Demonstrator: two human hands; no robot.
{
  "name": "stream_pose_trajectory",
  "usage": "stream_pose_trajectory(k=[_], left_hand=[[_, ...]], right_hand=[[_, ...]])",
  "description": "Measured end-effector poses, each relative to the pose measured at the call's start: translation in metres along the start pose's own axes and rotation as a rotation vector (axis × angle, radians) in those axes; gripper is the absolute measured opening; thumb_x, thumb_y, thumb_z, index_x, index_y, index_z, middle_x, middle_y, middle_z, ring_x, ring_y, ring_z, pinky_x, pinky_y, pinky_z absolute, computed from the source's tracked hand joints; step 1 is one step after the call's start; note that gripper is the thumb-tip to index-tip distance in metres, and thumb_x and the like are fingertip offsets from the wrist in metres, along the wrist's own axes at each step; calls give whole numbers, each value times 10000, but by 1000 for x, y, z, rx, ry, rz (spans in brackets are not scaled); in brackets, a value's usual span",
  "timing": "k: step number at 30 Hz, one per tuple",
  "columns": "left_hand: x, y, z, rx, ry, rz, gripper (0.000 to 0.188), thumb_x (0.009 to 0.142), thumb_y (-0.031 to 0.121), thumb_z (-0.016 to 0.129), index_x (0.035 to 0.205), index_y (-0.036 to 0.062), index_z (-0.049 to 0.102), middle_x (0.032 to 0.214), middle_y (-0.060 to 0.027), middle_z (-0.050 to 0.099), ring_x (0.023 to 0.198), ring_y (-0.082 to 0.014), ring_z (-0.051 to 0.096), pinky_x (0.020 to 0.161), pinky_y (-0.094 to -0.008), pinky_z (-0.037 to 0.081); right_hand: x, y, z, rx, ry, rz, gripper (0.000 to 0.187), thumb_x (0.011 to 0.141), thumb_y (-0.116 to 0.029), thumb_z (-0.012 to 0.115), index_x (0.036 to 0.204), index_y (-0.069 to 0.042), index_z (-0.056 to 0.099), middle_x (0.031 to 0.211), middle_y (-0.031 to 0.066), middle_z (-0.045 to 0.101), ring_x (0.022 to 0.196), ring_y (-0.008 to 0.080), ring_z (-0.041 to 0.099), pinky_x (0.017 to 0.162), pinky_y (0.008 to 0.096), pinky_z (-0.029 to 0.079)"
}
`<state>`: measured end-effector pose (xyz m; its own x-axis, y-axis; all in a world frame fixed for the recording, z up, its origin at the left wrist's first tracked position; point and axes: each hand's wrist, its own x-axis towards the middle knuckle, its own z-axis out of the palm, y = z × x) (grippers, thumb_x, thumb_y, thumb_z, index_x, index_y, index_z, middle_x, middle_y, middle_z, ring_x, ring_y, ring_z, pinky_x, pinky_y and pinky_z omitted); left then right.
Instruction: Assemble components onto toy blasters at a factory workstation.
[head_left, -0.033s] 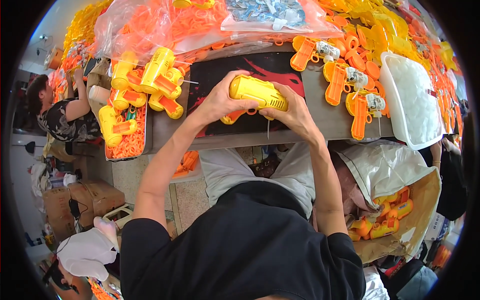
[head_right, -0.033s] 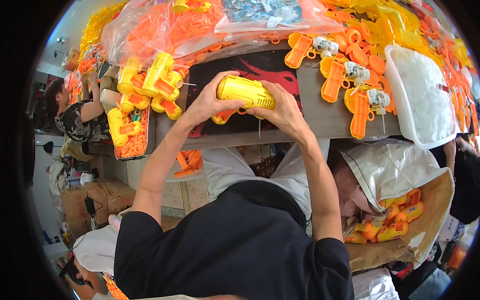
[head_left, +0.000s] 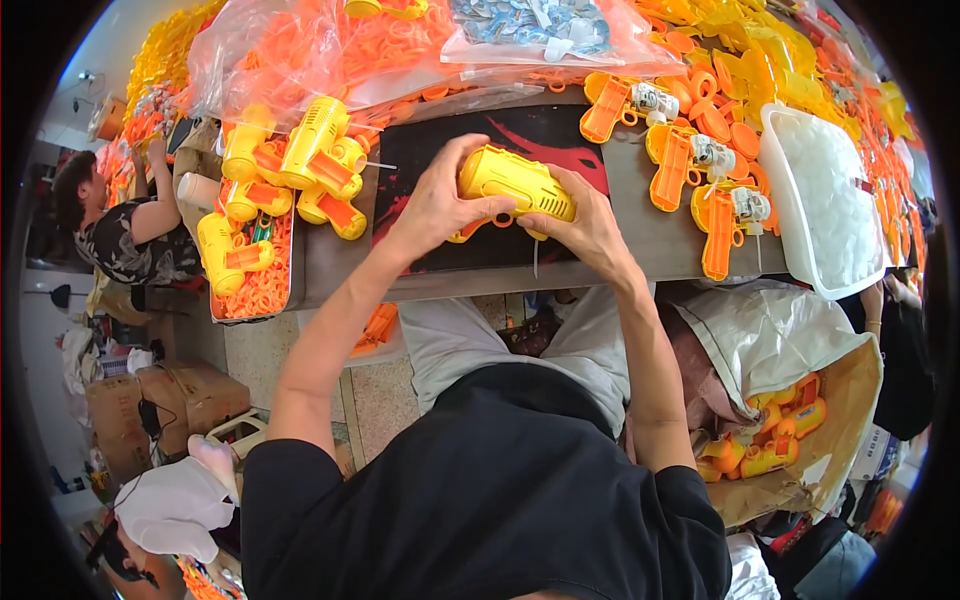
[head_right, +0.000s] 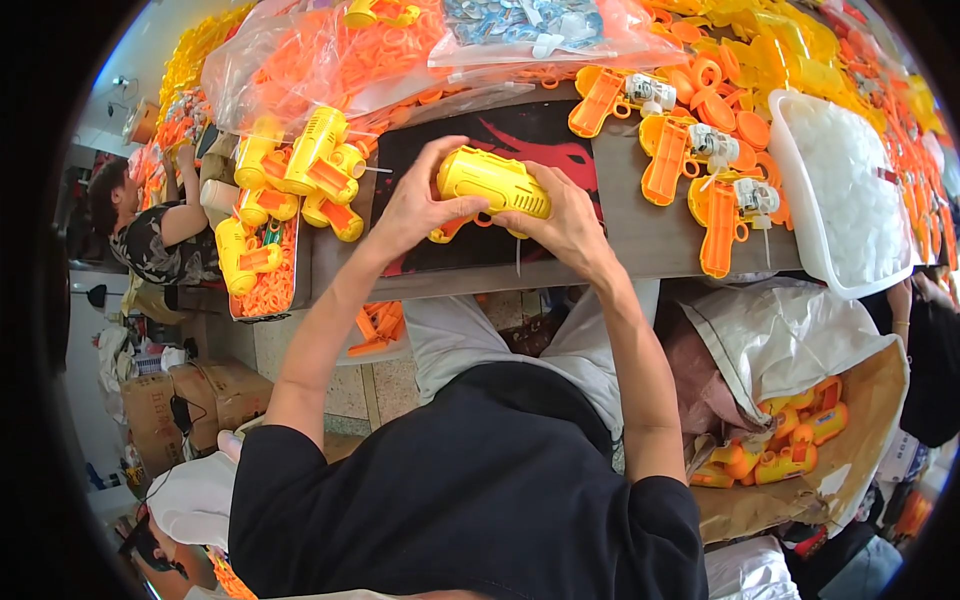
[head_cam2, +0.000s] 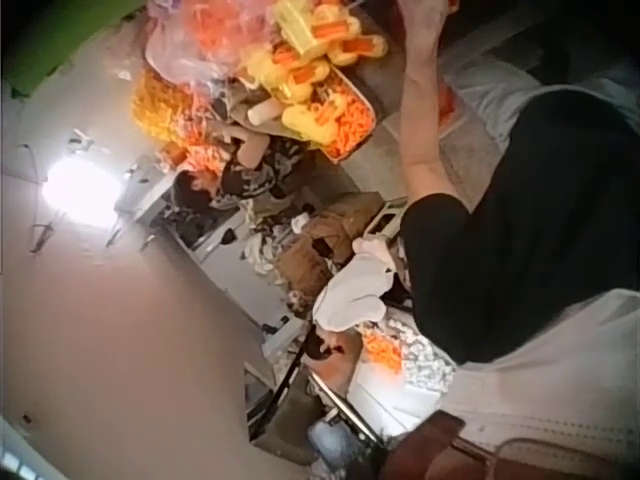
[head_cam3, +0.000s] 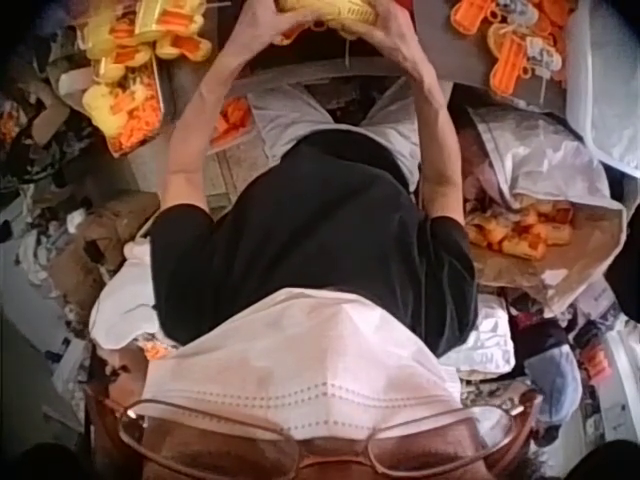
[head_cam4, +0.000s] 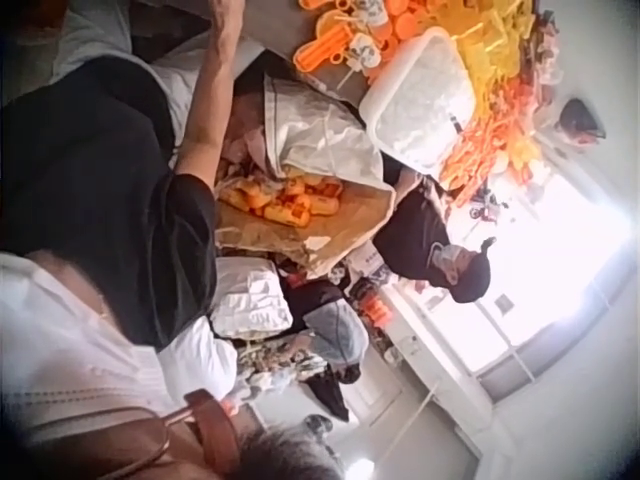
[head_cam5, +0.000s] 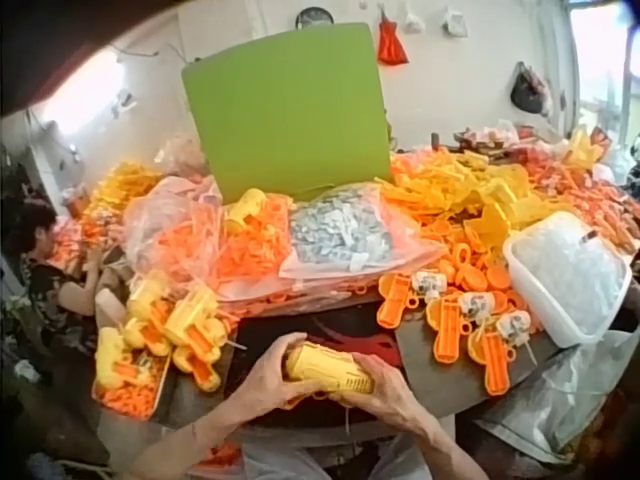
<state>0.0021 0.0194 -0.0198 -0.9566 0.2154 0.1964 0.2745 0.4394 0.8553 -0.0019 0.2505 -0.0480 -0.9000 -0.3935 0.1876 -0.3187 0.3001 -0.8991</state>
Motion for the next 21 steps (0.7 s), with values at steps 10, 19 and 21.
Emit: stream_pose_trajectory(k=[10, 19, 21], left_hand=[[-11, 0, 9, -146, 149, -63, 641, 760, 159, 889, 1247, 14, 498, 1283, -111, 543, 1147, -189, 581, 1019, -335, 501], [-7, 6, 10, -184, 28, 77, 694, 761, 123, 886, 1278, 43, 429, 1429, -144, 420, 1245, -194, 504, 1045, -335, 487], [-5, 3, 5, -150, 28, 88, 725, 758, 127, 890, 1302, 50, 417, 1439, -144, 407, 1244, -196, 501, 1046, -337, 487]], right_hand=[[1, 0, 4, 3, 68, 32, 758, 737, -310, 884, 1316, 58, 562, 1158, 160, 664, 1046, 242, 656, 916, 360, 507], [-9, -5, -2, 34, 23, 45, 734, 708, -254, 905, 1302, 35, 585, 1116, 136, 679, 998, 218, 668, 890, 351, 519], [-10, -1, 4, 23, 94, 30, 736, 704, -247, 905, 1309, 24, 587, 1127, 137, 675, 1009, 213, 664, 897, 349, 514]])
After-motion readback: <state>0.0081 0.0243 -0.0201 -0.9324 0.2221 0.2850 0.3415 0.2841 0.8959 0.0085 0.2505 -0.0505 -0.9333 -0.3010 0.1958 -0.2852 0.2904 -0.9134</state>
